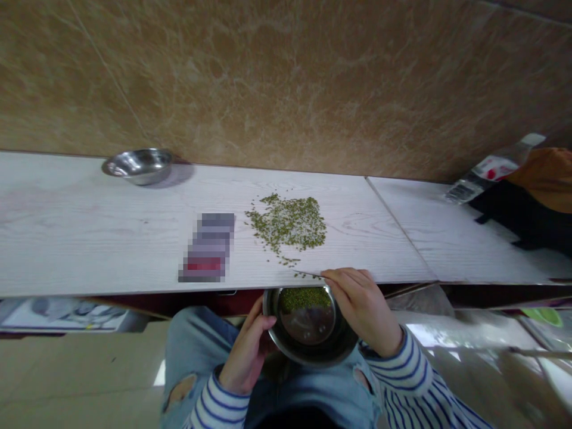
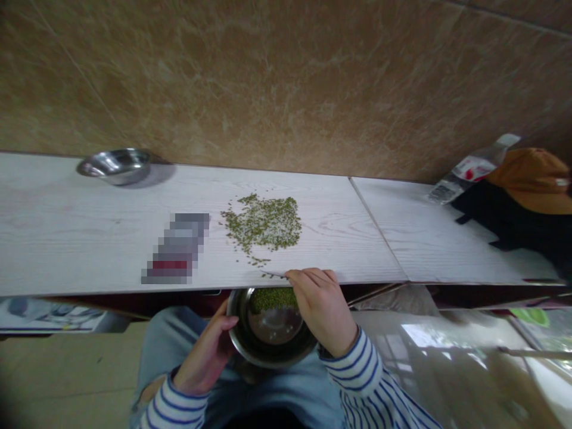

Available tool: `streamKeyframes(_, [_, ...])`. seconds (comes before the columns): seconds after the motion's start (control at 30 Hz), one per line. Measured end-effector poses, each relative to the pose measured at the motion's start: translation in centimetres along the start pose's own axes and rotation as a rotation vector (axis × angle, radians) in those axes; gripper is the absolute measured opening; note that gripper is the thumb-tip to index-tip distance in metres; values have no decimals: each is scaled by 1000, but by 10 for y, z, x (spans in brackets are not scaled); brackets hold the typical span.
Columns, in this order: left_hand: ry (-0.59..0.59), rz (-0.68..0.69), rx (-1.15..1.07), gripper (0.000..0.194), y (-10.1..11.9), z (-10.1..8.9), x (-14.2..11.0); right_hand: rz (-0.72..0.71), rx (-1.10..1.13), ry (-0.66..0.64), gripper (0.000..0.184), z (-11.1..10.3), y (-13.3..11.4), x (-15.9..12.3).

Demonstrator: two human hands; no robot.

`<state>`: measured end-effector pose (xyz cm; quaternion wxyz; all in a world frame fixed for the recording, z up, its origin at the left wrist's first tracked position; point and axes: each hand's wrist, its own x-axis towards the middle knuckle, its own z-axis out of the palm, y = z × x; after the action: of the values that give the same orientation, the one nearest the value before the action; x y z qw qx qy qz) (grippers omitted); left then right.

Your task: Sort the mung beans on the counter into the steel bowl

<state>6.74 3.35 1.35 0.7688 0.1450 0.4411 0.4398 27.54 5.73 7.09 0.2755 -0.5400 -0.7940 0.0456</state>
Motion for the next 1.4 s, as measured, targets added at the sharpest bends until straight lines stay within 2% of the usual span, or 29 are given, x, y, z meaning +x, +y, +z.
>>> streamKeyframes(0.2, [26,-5,12,54,1,4,0,-17,15,3,20,0,-5,-2])
streamKeyframes(0.53, [-9,-20,19,54,1,0,3,-50,56,-31,22,-6,-12,-5])
streamKeyframes(0.93, [44,2,25,53,5,-4,0,12,-62,25,20,-3,6,8])
streamKeyframes(1.4, [37,10,20,46,5,-8,2,-7,-38,-4,19,1,2,11])
